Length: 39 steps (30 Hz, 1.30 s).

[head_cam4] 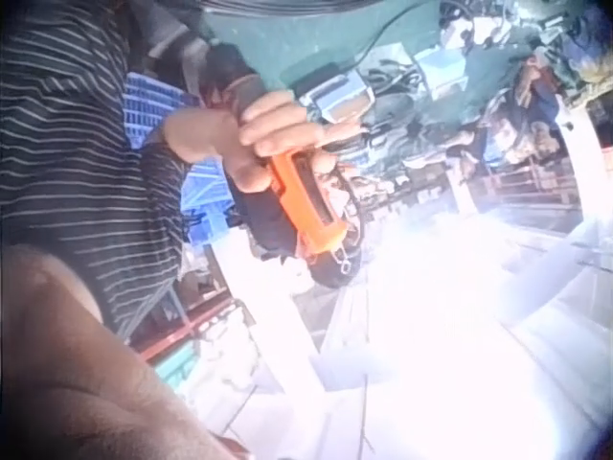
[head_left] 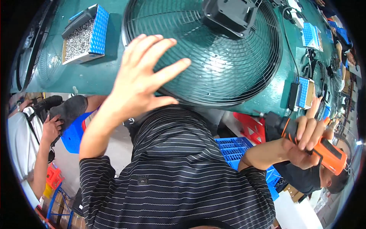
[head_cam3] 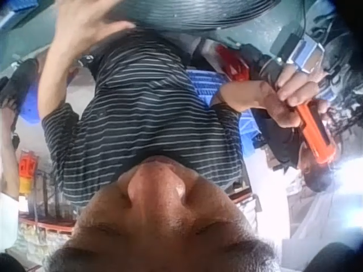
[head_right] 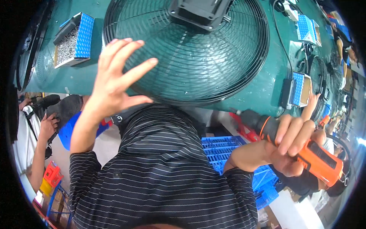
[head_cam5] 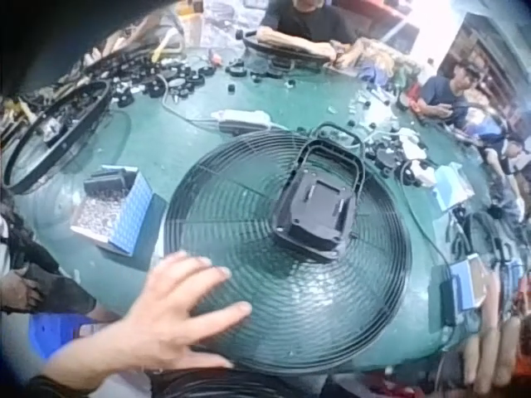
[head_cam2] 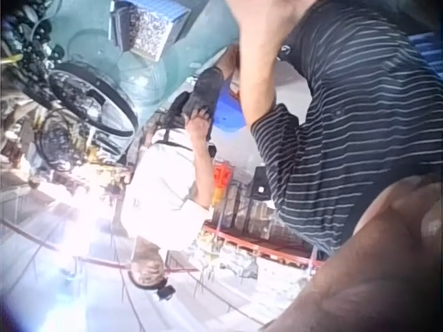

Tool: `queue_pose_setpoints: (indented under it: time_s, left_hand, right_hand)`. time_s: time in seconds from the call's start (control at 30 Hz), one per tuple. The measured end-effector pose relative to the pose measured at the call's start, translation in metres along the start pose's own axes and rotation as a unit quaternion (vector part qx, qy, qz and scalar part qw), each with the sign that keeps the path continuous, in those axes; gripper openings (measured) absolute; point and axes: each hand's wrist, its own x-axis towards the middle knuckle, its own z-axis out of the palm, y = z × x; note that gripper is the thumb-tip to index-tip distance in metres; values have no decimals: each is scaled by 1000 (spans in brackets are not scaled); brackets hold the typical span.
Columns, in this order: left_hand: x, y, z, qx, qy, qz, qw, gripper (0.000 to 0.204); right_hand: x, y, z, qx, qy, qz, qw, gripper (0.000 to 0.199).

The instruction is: Assembling electric fans by attaching the protective grill and screws using an electric screwdriver.

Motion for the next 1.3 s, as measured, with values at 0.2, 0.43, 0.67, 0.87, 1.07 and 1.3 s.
queue_pose_setpoints:
  time_s: [0.2, 0.43, 0.67, 0.87, 1.07, 1.3]
  left_hand:
    - [24, 36, 30, 12, 35, -40, 999, 88]
    - [-5, -40, -52, 61, 214, -195, 955, 33]
    - [-25, -109, -97, 183, -32, -316, 930, 28]
    - [-27, -101, -103, 200, -44, -377, 903, 19]
    - [-38, -118, -97, 140, 78, -327, 931, 16]
    - [-47, -65, -93, -413, 215, -248, 850, 9]
  right_hand:
    - [-22, 6, -24, -281, 157, -23, 947, 51]
    - [-33, 37, -31, -385, 244, -58, 888, 41]
    - [-28, 44, -40, -354, 252, -55, 899, 47]
    - [-33, 47, -40, -339, 253, -3, 906, 44]
    - [-28, 29, -39, -355, 216, -41, 908, 43]
    - [-9, -7, 23, -21, 165, -86, 982, 19]
